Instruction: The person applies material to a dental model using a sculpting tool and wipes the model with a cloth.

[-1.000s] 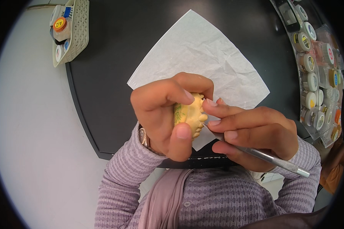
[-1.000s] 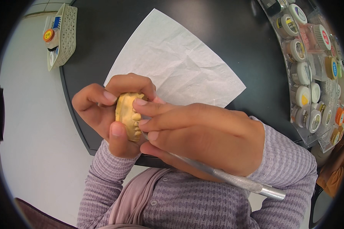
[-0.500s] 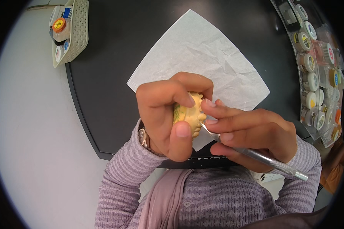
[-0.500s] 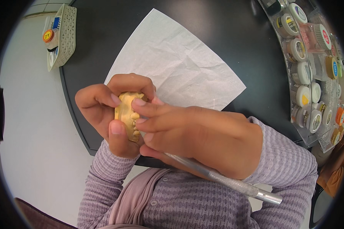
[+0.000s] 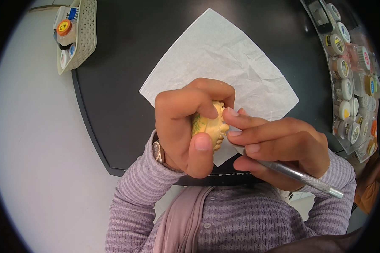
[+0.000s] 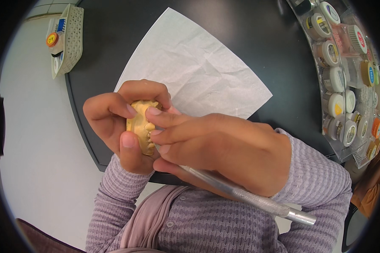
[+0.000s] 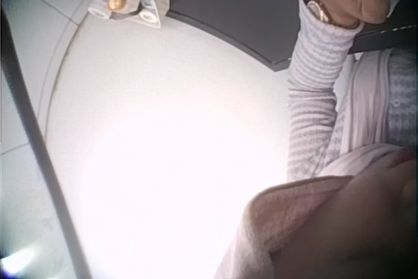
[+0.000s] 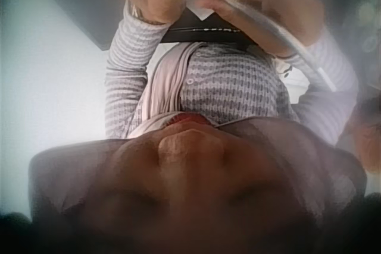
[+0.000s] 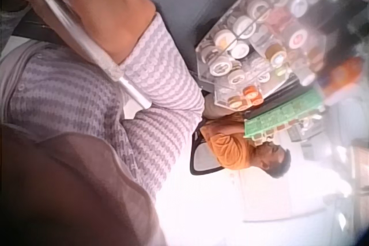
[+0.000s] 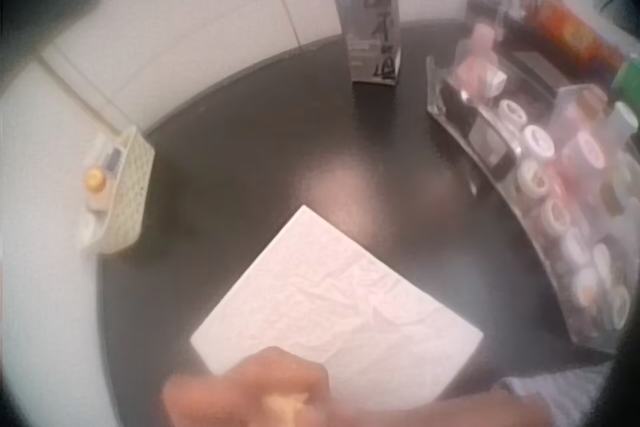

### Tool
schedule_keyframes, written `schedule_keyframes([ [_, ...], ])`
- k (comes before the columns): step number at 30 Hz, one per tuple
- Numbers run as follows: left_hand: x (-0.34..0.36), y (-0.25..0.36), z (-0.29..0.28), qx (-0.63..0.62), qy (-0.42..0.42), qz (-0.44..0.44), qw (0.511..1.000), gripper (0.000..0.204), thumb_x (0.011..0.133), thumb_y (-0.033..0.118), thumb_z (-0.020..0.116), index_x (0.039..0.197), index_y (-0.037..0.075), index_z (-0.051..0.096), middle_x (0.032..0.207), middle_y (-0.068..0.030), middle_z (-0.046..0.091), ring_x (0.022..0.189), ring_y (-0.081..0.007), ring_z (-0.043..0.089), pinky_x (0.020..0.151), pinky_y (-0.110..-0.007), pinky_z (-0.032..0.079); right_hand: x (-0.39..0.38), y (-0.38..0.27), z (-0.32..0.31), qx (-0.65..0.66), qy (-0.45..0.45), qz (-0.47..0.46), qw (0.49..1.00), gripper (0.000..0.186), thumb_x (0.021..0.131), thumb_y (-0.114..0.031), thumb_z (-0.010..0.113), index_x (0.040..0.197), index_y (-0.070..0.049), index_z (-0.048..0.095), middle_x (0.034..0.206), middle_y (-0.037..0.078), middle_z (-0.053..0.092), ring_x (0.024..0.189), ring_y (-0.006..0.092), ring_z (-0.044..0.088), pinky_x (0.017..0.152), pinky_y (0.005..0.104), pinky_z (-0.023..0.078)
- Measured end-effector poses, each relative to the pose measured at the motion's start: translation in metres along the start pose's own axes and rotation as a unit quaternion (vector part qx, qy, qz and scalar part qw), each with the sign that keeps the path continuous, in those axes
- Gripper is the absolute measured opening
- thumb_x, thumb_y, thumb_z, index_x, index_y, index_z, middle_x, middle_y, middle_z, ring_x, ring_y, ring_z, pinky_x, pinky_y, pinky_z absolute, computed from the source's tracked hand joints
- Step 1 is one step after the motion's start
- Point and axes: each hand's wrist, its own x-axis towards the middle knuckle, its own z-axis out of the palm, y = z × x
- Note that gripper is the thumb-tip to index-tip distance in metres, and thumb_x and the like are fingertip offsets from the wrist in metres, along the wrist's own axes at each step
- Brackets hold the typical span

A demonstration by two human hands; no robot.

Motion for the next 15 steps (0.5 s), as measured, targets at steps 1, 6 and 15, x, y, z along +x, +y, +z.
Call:
schedule_keyframes([
  [1,-0.0002,0.0001,0.0000,0.004,-0.001,0.000,1.000,0.030,0.085,0.022,0.048,0.100,-0.002,0.037,0.086,-0.0246,0.055,0.060,-0.0141,0.051,0.053,-0.025,0.044,0.0001,0.0004,-0.0001,0.002,-0.001,0.000,1.000,0.036,0.070,0.008,0.074,0.096,0.000,0.049,0.100,0.021,0.062,0.107,0.0378,0.058,0.094,0.0433,0.049],
  [6,-0.0021,0.0030,0.0002,0.031,-0.001,-0.020,0.999,0.029,0.087,0.022,0.046,0.101,-0.001,0.037,0.087,-0.0239,0.055,0.060,-0.0134,0.051,0.054,-0.025,0.044,0.0004,0.0000,-0.0012,0.007,-0.004,0.006,1.000,0.036,0.070,0.007,0.074,0.096,0.001,0.050,0.099,0.021,0.062,0.107,0.0379,0.058,0.093,0.0426,0.050],
  [15,-0.0003,0.0082,0.0056,0.020,0.038,-0.079,0.996,0.027,0.088,0.022,0.044,0.100,-0.001,0.038,0.085,-0.0211,0.056,0.060,-0.0120,0.049,0.055,-0.026,0.043,-0.0004,-0.0017,0.0000,0.003,-0.002,0.003,1.000,0.034,0.071,0.007,0.074,0.095,0.001,0.050,0.098,0.021,0.062,0.105,0.0381,0.059,0.093,0.0415,0.050],
])
